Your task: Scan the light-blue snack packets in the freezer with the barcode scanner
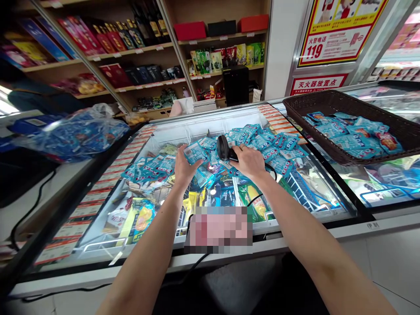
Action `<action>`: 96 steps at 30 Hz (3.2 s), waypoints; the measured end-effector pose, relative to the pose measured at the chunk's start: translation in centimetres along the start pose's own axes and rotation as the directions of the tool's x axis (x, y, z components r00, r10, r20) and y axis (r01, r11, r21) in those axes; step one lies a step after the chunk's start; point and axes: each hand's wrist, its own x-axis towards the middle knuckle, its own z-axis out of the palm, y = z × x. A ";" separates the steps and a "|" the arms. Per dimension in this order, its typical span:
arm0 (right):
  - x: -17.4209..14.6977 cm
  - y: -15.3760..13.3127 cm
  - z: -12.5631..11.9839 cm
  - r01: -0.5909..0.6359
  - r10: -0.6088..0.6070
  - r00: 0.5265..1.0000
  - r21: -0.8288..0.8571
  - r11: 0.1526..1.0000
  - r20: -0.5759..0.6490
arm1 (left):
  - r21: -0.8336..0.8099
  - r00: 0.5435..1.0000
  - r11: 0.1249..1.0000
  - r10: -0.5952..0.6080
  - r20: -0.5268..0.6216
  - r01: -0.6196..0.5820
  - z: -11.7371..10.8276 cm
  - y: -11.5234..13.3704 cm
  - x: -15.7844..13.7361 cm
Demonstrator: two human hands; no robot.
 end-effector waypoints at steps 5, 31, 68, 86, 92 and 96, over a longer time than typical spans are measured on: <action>-0.2 -0.4 -0.3 0.042 -0.042 0.999 0.011 0.999 -0.018 | -0.363 1.000 0.932 -0.004 -0.031 -0.007 0.6 -1.5 0.4; -0.5 -1.9 -1.2 0.374 -0.373 0.927 0.047 0.926 -0.026 | -0.099 0.998 0.993 0.067 -0.018 -0.068 -0.3 0.1 0.1; -0.2 0.0 -0.7 0.082 -0.082 0.997 -0.014 0.997 -0.004 | 0.390 0.991 0.911 0.136 0.017 -0.132 -1.7 -0.1 -0.6; 0.0 -0.1 -0.3 0.086 -0.086 0.996 -0.002 0.996 -0.011 | 0.217 0.929 0.925 0.247 0.277 -0.311 1.7 0.1 1.4; 0.0 0.0 -0.1 0.073 -0.073 0.997 -0.013 0.997 -0.022 | 0.246 0.914 0.902 0.277 0.297 -0.354 0.7 0.8 1.1; 0.0 0.1 -0.1 0.074 -0.074 0.997 -0.011 0.997 -0.014 | 0.315 0.928 0.901 0.197 0.318 -0.299 -0.6 1.7 0.7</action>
